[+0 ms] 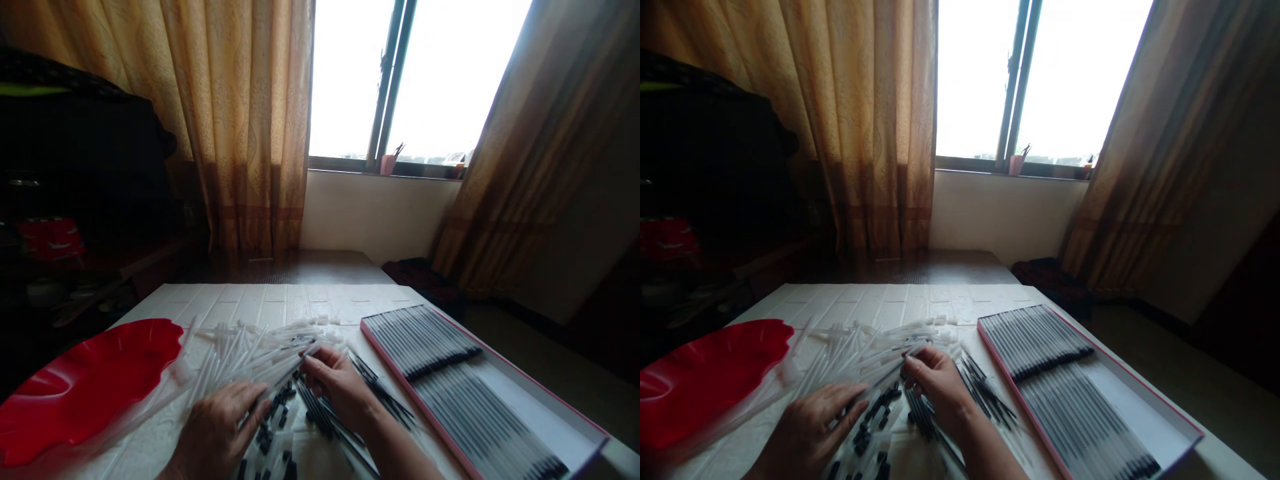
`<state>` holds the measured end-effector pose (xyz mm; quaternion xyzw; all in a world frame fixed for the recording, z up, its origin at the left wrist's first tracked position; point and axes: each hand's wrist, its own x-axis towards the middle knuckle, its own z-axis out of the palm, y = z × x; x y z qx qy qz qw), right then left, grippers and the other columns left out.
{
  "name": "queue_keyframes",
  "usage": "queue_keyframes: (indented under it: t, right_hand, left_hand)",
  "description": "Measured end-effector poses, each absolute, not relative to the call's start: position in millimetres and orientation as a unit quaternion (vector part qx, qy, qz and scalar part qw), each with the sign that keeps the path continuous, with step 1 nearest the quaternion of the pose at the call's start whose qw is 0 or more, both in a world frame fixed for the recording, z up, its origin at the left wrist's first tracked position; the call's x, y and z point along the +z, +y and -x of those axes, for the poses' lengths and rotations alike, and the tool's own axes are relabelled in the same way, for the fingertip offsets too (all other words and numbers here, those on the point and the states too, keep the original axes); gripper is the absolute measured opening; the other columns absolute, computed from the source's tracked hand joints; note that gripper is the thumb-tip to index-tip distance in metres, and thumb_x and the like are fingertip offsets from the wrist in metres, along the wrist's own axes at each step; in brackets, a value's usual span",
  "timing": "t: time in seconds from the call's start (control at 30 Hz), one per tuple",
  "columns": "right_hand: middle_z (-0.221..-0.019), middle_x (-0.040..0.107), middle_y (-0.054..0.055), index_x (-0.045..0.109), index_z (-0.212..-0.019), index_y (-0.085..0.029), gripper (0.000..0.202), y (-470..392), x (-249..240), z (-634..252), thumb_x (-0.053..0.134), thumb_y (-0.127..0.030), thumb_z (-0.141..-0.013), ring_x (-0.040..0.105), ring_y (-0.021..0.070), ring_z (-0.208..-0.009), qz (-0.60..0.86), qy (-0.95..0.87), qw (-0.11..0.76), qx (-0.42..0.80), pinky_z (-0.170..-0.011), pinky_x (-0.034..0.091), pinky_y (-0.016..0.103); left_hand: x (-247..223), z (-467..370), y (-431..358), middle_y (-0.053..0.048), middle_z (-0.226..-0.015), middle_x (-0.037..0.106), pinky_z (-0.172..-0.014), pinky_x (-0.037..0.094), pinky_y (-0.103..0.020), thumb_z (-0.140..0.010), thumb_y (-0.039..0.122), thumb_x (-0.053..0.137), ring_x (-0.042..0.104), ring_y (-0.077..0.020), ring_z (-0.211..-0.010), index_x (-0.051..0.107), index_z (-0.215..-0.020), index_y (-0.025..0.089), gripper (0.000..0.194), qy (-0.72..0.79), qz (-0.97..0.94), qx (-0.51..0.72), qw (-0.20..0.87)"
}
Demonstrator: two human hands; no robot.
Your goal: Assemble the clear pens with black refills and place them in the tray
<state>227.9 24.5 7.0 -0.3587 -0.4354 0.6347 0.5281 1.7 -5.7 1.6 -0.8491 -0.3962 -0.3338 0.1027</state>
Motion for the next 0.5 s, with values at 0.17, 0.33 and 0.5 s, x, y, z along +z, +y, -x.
queue_keyframes:
  t: [0.17,0.33,0.5]
  right_hand:
    - [-0.078,0.072,0.003,0.071,-0.085,-0.015,0.051,33.9,16.9,-232.1,0.085,-0.059,-0.063,0.063,0.0109,-0.059,0.384,-0.446,0.546,0.596,-0.047,0.04,0.017]
    - [-0.088,0.075,0.007,0.064,-0.091,-0.017,0.052,46.9,38.1,-256.6,0.074,-0.064,-0.071,0.067,0.0131,-0.064,0.443,-0.46,0.573,0.513,-0.049,0.042,0.019]
    - [-0.079,0.075,0.003,0.061,-0.107,-0.017,0.045,44.2,60.2,-315.4,0.073,-0.05,-0.078,0.068,0.0156,-0.064,0.539,-0.516,0.532,0.4,-0.049,0.044,0.021]
  left_hand:
    - [-5.5,1.2,-1.9,-0.002,-0.092,0.083,-0.07,0.064,-0.024,-0.102,0.057,0.041,0.08,-0.0195,-0.081,0.076,-0.102,0.026,0.046,-0.401,0.841,-0.352,0.092]
    - [-17.6,6.7,7.7,0.0,-0.094,0.083,-0.072,0.063,-0.022,-0.1,0.059,0.043,0.08,-0.0194,-0.083,0.076,-0.103,0.03,0.045,-0.405,0.829,-0.375,0.089]
    - [-13.5,7.1,11.3,0.001,-0.093,0.083,-0.07,0.063,-0.021,-0.099,0.058,0.045,0.081,-0.0194,-0.081,0.077,-0.102,0.031,0.043,-0.392,0.829,-0.391,0.077]
